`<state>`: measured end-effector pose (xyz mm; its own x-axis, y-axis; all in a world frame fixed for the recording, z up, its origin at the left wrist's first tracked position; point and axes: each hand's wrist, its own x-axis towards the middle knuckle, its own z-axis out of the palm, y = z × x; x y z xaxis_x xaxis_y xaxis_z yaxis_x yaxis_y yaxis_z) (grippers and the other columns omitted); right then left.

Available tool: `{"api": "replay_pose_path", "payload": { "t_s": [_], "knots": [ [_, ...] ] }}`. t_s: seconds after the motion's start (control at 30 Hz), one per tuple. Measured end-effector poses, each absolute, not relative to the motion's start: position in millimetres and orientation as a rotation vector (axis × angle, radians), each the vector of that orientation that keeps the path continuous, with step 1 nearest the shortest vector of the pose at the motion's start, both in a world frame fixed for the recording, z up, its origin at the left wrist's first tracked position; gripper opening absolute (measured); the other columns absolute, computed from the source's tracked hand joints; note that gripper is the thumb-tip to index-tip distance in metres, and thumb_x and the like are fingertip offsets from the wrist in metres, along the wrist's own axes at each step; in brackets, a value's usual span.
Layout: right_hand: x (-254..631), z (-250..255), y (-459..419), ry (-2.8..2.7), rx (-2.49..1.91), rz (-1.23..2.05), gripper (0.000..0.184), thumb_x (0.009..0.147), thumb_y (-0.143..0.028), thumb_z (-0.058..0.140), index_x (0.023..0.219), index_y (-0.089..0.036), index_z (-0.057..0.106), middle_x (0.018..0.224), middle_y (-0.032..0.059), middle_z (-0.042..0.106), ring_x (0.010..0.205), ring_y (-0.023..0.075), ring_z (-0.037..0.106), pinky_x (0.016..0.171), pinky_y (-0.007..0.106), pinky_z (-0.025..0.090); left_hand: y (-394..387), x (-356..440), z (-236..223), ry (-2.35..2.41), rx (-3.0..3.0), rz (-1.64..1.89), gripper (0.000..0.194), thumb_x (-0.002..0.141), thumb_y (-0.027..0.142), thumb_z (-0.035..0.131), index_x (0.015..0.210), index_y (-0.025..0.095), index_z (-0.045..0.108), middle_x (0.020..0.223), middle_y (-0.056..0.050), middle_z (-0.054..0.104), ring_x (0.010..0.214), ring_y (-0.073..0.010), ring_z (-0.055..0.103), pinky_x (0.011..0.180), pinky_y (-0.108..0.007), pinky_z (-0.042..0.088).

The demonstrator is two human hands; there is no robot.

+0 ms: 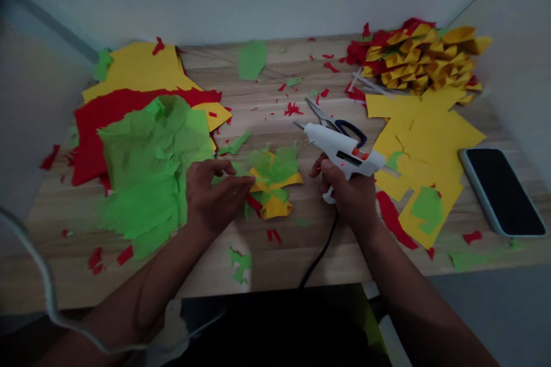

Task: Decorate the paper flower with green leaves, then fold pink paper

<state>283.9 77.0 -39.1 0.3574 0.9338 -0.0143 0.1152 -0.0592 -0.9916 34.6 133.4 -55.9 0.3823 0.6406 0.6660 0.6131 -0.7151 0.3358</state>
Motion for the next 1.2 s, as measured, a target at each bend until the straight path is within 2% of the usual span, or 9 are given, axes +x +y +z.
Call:
{"api": "replay_pose_path", "payload": {
  "t_s": [0.1, 0.23, 0.43, 0.8, 1.03, 1.2],
  "knots": [
    [289, -40, 74, -0.937, -1.460, 0.889, 0.020, 0.088, -0.040, 0.067, 0.081, -0.022, 0.067, 0.073, 0.0008, 0.069, 0.047, 0.0113, 0.053, 0.043, 0.026, 0.040, 135, 36, -50, 1.134, 2.676, 1.294, 0.008, 0.082, 0.022, 0.077, 0.085, 0.028, 0.072, 0.096, -0.001, 0.073, 0.092, -0.0186, 0.063, 0.089, -0.039, 0.039],
    [287, -38, 72, -0.933, -1.468, 0.918, 0.021, 0.089, -0.041, 0.066, 0.081, -0.021, 0.067, 0.073, 0.0010, 0.069, 0.047, 0.0112, 0.053, 0.044, 0.026, 0.040, 136, 39, -50, 1.038, 2.776, 1.168, 0.009, 0.087, 0.019, 0.073, 0.090, 0.027, 0.070, 0.088, 0.004, 0.075, 0.083, -0.0149, 0.062, 0.092, -0.039, 0.035],
    [283, -33, 72, -0.961, -1.474, 0.915, 0.024, 0.088, -0.043, 0.066, 0.081, -0.021, 0.068, 0.070, -0.0002, 0.068, 0.048, 0.0110, 0.053, 0.045, 0.025, 0.039, 133, 41, -56, 1.009, 2.861, 0.977, 0.007, 0.090, 0.020, 0.067, 0.090, 0.027, 0.071, 0.096, 0.002, 0.076, 0.089, -0.0175, 0.062, 0.092, -0.041, 0.035],
    [284, -28, 70, -0.978, -1.501, 0.928, 0.021, 0.087, -0.041, 0.064, 0.081, -0.021, 0.067, 0.069, -0.0002, 0.067, 0.050, 0.0114, 0.052, 0.049, 0.026, 0.041, 127, 46, -50, 1.012, 2.813, 0.740, 0.015, 0.085, 0.017, 0.061, 0.091, 0.024, 0.072, 0.097, -0.003, 0.076, 0.089, -0.0218, 0.063, 0.091, -0.044, 0.041],
    [283, -27, 71, -0.978, -1.494, 0.954, 0.024, 0.087, -0.043, 0.065, 0.077, -0.021, 0.066, 0.063, -0.0016, 0.063, 0.051, 0.0123, 0.054, 0.049, 0.026, 0.042, 127, 42, -51, 1.010, 2.853, 0.646, 0.027, 0.086, 0.019, 0.063, 0.109, 0.028, 0.073, 0.106, -0.004, 0.075, 0.096, -0.0251, 0.060, 0.093, -0.047, 0.038],
    [282, -25, 71, -0.979, -1.509, 0.950, 0.024, 0.087, -0.043, 0.064, 0.078, -0.020, 0.065, 0.063, -0.0016, 0.063, 0.050, 0.0116, 0.054, 0.048, 0.025, 0.042, 127, 42, -53, 0.998, 2.846, 0.637, 0.029, 0.087, 0.020, 0.063, 0.113, 0.026, 0.072, 0.109, -0.004, 0.075, 0.098, -0.0250, 0.060, 0.095, -0.047, 0.037]
  ]
}}
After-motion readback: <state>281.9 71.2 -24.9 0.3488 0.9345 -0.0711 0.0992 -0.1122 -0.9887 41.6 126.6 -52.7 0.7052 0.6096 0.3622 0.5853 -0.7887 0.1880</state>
